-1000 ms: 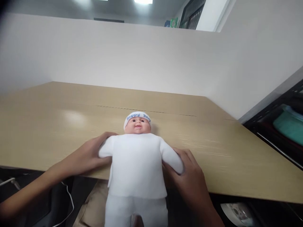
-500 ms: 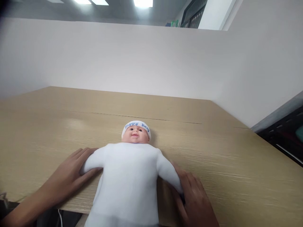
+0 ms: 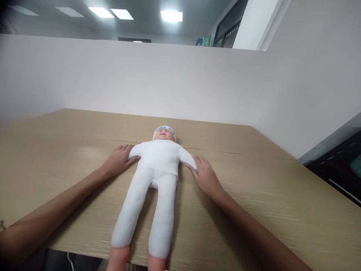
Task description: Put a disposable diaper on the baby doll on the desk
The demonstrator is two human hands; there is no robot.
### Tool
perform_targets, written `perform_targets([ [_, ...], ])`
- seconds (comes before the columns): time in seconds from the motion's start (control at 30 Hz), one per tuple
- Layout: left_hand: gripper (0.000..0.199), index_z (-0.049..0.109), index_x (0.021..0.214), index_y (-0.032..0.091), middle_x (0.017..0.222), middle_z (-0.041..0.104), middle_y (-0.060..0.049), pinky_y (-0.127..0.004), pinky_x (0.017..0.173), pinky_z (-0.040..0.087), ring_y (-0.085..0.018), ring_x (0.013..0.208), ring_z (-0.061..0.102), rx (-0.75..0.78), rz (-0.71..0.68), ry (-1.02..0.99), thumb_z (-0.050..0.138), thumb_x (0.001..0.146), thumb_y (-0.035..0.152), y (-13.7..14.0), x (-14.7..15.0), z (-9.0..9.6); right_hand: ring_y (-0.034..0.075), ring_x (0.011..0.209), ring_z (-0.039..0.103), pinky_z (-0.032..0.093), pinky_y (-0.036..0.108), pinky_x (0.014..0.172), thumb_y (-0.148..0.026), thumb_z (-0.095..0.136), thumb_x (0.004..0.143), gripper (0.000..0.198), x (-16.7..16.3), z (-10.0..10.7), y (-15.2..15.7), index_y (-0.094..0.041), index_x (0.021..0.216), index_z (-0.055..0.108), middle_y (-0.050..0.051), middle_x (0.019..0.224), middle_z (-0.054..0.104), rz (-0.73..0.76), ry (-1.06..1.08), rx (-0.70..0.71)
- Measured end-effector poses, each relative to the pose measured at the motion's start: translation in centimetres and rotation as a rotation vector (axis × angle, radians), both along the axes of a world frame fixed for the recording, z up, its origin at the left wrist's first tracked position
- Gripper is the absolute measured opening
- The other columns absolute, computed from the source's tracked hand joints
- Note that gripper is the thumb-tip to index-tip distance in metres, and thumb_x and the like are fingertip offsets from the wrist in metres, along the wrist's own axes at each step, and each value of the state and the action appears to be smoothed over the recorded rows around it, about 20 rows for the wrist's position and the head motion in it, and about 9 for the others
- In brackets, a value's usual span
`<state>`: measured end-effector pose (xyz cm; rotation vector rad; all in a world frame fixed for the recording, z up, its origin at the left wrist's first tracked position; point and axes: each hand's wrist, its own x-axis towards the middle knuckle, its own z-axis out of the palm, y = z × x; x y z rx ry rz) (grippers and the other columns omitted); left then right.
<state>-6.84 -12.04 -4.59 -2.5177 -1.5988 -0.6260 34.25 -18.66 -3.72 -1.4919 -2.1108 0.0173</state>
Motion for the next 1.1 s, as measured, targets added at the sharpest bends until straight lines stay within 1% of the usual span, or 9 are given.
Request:
perform_targets([
  [0.17,0.061,0.061,0.134,0.021,0.122,0.075,-0.015,-0.048,0.095,0.052,-0.038,0.111,0.068,0.059,-0.039,-0.128,0.047,0.105,0.073,3.8,-0.1,-0.6,0.038,0.123,0.066,0.051,0.056,0.109,-0.057,0.045,0.111,0.048,1.0,-0.3,4.1,-0.025,0.143,0.061,0.015,0.136,0.073,0.053,0.037,0.030],
  [0.37,0.065,0.063,0.134,0.020,0.122,0.076,-0.015,-0.049,0.095,0.051,-0.038,0.111,0.068,0.047,-0.043,-0.173,0.049,0.103,0.076,7.2,0.4,-0.5,0.036,0.131,0.065,0.049,0.052,0.113,-0.062,0.054,0.107,0.052,1.9,-0.5,7.8,-0.026,0.145,0.057,0.013,0.145,0.070,0.013,0.165,-0.009],
  [0.47,0.067,0.063,0.134,0.021,0.123,0.076,-0.015,-0.049,0.096,0.051,-0.038,0.111,0.068,0.055,-0.035,-0.189,0.050,0.102,0.078,9.0,0.5,-0.5,0.035,0.125,0.067,0.051,0.050,0.109,-0.065,0.058,0.105,0.054,2.4,-0.8,9.9,-0.025,0.141,0.058,0.014,0.140,0.071,-0.022,0.204,-0.022],
  [0.67,0.075,0.062,0.135,0.021,0.123,0.077,-0.015,-0.048,0.095,0.050,-0.039,0.110,0.069,0.065,-0.017,-0.218,0.056,0.095,0.085,12.2,-0.1,-0.4,0.036,0.114,0.066,0.052,0.050,0.104,-0.066,0.057,0.104,0.051,3.5,-0.9,13.7,-0.023,0.131,0.063,0.015,0.126,0.074,-0.007,0.133,-0.009],
  [0.77,0.076,0.064,0.133,0.021,0.121,0.077,-0.015,-0.050,0.098,0.049,-0.040,0.110,0.068,0.057,0.003,-0.222,0.056,0.094,0.086,13.2,-0.2,-0.6,0.035,0.110,0.066,0.052,0.052,0.103,-0.066,0.059,0.103,0.052,4.0,-1.1,14.7,-0.022,0.128,0.065,0.015,0.122,0.074,-0.003,0.123,0.027],
  [0.87,0.075,0.065,0.135,0.022,0.125,0.077,-0.015,-0.052,0.103,0.046,-0.041,0.115,0.066,0.065,0.022,-0.228,0.058,0.094,0.085,13.6,-0.3,-1.0,0.036,0.117,0.066,0.051,0.054,0.107,-0.066,0.062,0.101,0.057,4.5,-1.4,15.2,-0.021,0.135,0.063,0.017,0.131,0.072,0.012,0.186,0.068],
  [0.93,0.074,0.066,0.136,0.023,0.130,0.076,-0.015,-0.054,0.107,0.044,-0.042,0.120,0.064,0.074,0.025,-0.237,0.061,0.093,0.083,13.7,-0.6,-1.1,0.035,0.120,0.067,0.052,0.053,0.108,-0.067,0.064,0.100,0.059,4.7,-1.5,15.2,-0.022,0.138,0.062,0.016,0.136,0.071,0.009,0.252,0.055],
  [1.0,0.073,0.066,0.138,0.024,0.136,0.074,-0.014,-0.054,0.111,0.044,-0.041,0.124,0.063,0.074,-0.013,-0.254,0.063,0.093,0.081,13.7,-1.2,-1.0,0.034,0.116,0.068,0.055,0.052,0.104,-0.069,0.065,0.098,0.059,4.8,-1.5,15.1,-0.022,0.135,0.065,0.015,0.132,0.073,-0.010,0.308,0.010],
  [1.1,0.074,0.064,0.140,0.024,0.141,0.071,-0.014,-0.050,0.112,0.046,-0.038,0.130,0.061,0.018,-0.152,-0.299,0.067,0.092,0.079,13.9,-3.1,-0.7,0.032,0.105,0.071,0.059,0.051,0.097,-0.070,0.065,0.097,0.058,4.7,-1.3,14.8,-0.021,0.127,0.069,0.013,0.117,0.077,-0.031,0.372,-0.067],
])
